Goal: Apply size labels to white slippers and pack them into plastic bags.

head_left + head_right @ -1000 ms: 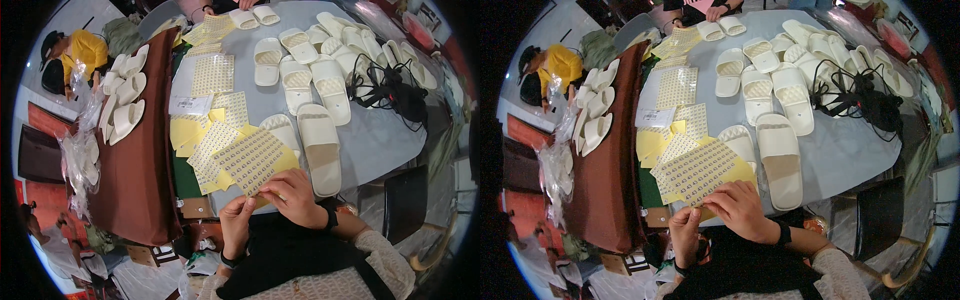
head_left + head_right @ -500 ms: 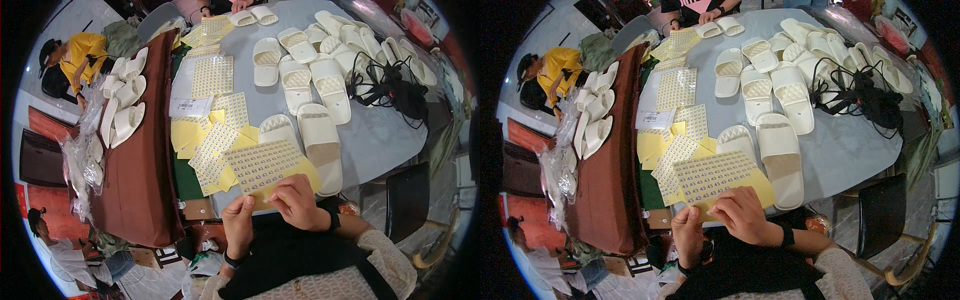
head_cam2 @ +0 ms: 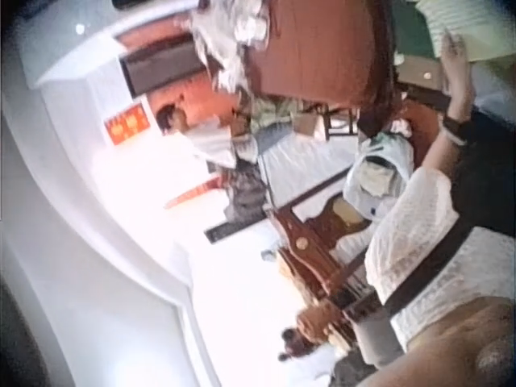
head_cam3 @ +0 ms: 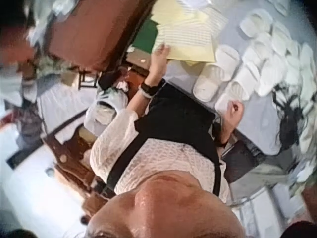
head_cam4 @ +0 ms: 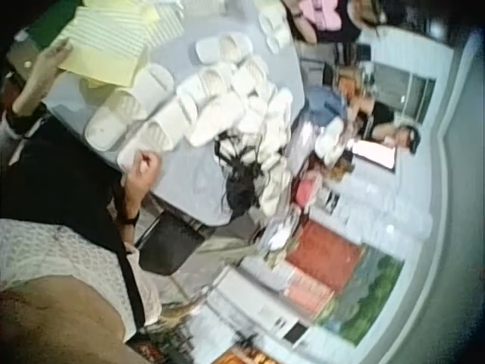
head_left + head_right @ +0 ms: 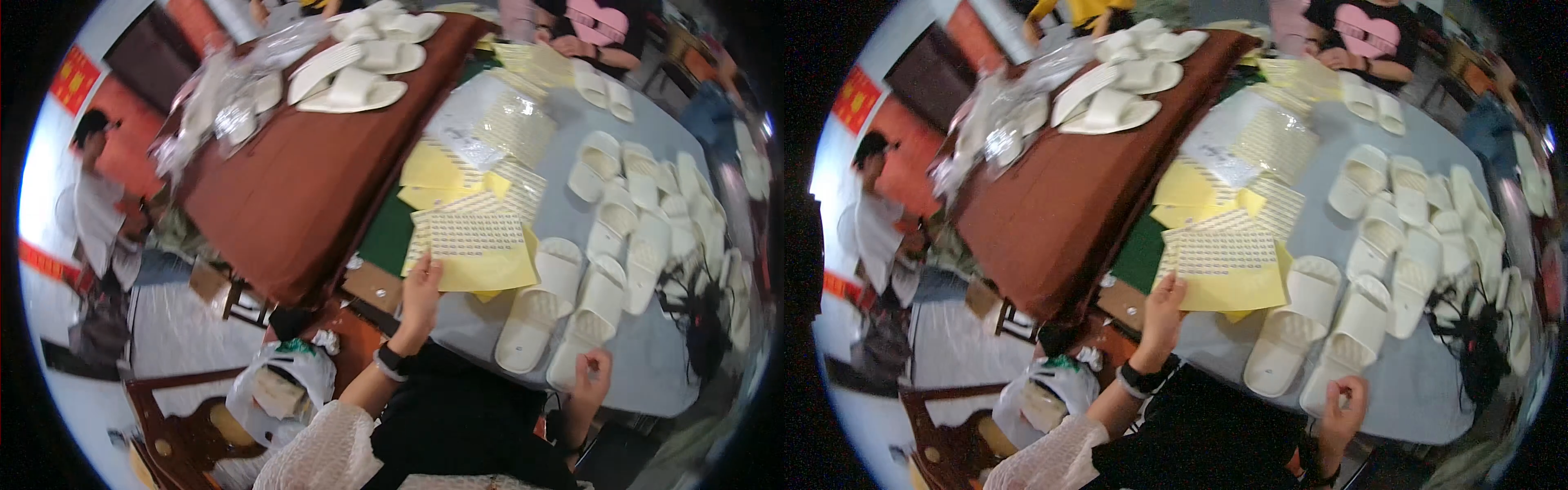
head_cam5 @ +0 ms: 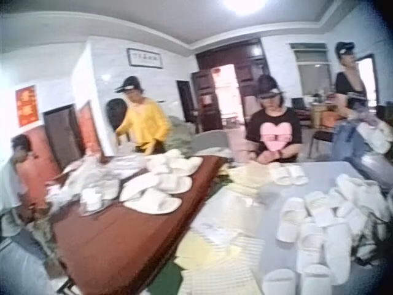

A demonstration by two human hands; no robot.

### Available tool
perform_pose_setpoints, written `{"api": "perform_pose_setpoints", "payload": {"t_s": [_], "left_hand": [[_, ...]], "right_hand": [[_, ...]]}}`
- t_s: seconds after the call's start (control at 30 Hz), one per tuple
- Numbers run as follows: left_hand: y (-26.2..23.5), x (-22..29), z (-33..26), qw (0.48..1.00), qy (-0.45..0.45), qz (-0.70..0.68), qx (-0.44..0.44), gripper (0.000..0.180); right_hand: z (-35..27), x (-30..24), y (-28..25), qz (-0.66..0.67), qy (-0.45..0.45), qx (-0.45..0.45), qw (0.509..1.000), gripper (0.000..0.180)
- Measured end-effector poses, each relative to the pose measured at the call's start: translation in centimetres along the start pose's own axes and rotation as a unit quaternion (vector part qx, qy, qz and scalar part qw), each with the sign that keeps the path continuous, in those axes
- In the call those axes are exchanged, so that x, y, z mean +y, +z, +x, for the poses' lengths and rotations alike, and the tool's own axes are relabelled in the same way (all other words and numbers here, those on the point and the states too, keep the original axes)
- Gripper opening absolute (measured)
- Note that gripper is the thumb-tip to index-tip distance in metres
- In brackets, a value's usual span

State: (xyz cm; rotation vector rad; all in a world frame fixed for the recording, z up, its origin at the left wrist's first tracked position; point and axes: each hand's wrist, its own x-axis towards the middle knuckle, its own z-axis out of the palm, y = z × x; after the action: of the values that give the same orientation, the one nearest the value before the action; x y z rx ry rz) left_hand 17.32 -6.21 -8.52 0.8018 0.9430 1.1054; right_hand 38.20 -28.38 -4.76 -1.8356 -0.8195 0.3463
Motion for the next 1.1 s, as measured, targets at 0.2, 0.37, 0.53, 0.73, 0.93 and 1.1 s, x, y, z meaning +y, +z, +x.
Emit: {"api": "perform_pose_setpoints", "payload": {"t_s": [0.2, 0.37, 0.53, 0.73, 0.93, 1.1], "left_hand": [[0.2, 0.0, -2.9, 0.887, 0.218, 0.397, 0.086, 0.055], [2.3, -0.4, -4.4, 0.774, 0.287, 0.56, -0.069, 0.051], [2.8, -0.3, -5.4, 0.756, 0.263, 0.587, -0.123, 0.047], [3.1, -3.0, -5.9, 0.706, 0.231, 0.621, -0.25, 0.053], [5.4, -5.4, -7.0, 0.803, 0.229, 0.486, -0.259, 0.047], [5.2, -1.9, -5.3, 0.813, 0.242, 0.489, -0.202, 0.042]], "right_hand": [[0.7, 1.5, -1.8, -0.105, -0.008, -0.045, 0.993, 0.012], [2.8, 3.7, -3.7, -0.146, -0.044, -0.115, 0.981, 0.011], [3.9, 2.3, -3.4, -0.188, -0.023, -0.122, 0.974, 0.012], [2.9, 5.0, -2.9, -0.219, -0.005, -0.231, 0.948, 0.016], [5.1, 1.4, -4.2, -0.345, -0.03, -0.364, 0.865, 0.027], [6.1, 2.3, -3.6, -0.249, -0.064, -0.35, 0.901, 0.02]]}}
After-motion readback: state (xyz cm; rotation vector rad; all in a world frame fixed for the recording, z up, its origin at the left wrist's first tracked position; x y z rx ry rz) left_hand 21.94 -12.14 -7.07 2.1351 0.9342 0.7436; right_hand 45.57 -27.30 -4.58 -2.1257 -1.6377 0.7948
